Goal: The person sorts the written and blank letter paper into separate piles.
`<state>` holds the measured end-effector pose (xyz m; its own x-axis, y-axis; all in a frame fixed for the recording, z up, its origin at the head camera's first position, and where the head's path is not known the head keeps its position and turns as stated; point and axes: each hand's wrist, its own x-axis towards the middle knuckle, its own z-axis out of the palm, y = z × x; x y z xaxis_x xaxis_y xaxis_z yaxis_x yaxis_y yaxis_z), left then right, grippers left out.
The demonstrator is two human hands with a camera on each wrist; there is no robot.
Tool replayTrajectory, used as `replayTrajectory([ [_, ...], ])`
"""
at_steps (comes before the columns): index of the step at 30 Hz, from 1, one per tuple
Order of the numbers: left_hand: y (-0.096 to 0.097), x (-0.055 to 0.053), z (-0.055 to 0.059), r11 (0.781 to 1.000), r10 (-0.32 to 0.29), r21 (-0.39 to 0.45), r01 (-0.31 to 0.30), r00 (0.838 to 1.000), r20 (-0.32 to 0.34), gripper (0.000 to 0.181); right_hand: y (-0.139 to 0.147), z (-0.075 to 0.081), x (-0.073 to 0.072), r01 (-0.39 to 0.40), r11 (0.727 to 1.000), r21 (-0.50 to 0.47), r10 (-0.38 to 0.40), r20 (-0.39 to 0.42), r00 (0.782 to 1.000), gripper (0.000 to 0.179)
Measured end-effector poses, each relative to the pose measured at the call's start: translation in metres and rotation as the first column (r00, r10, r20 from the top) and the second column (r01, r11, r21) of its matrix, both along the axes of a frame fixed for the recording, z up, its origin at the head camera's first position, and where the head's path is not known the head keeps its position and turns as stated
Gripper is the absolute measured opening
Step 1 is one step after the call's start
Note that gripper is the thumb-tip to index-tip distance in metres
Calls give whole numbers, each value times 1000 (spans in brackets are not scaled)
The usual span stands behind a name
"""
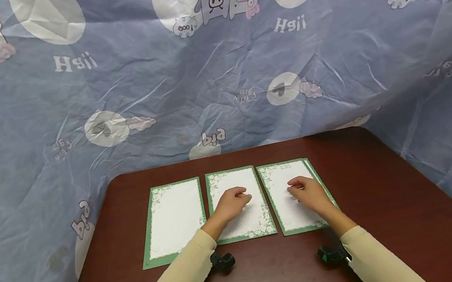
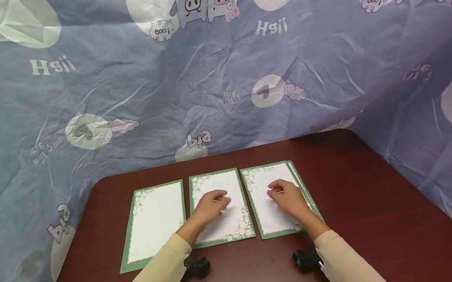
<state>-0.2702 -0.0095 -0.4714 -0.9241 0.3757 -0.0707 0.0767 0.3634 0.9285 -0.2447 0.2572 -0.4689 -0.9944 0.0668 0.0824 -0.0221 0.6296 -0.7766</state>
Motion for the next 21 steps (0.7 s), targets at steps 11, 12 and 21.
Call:
replayTrajectory([
  [11, -58, 0, 11, 977, 115, -176, -121, 992, -46, 58, -51, -5, -9, -145, 989, 24, 143, 73, 987, 29],
  [12, -62, 2, 12, 973, 122, -193, -127, 992, -40, 59, -53, -5, -9, -153, 988, 32, 150, 78, 986, 29],
  [21, -82, 11, 11, 967, 131, -223, -126, 991, 7, 63, -69, -7, -10, -165, 985, 47, 162, 62, 985, 27],
])
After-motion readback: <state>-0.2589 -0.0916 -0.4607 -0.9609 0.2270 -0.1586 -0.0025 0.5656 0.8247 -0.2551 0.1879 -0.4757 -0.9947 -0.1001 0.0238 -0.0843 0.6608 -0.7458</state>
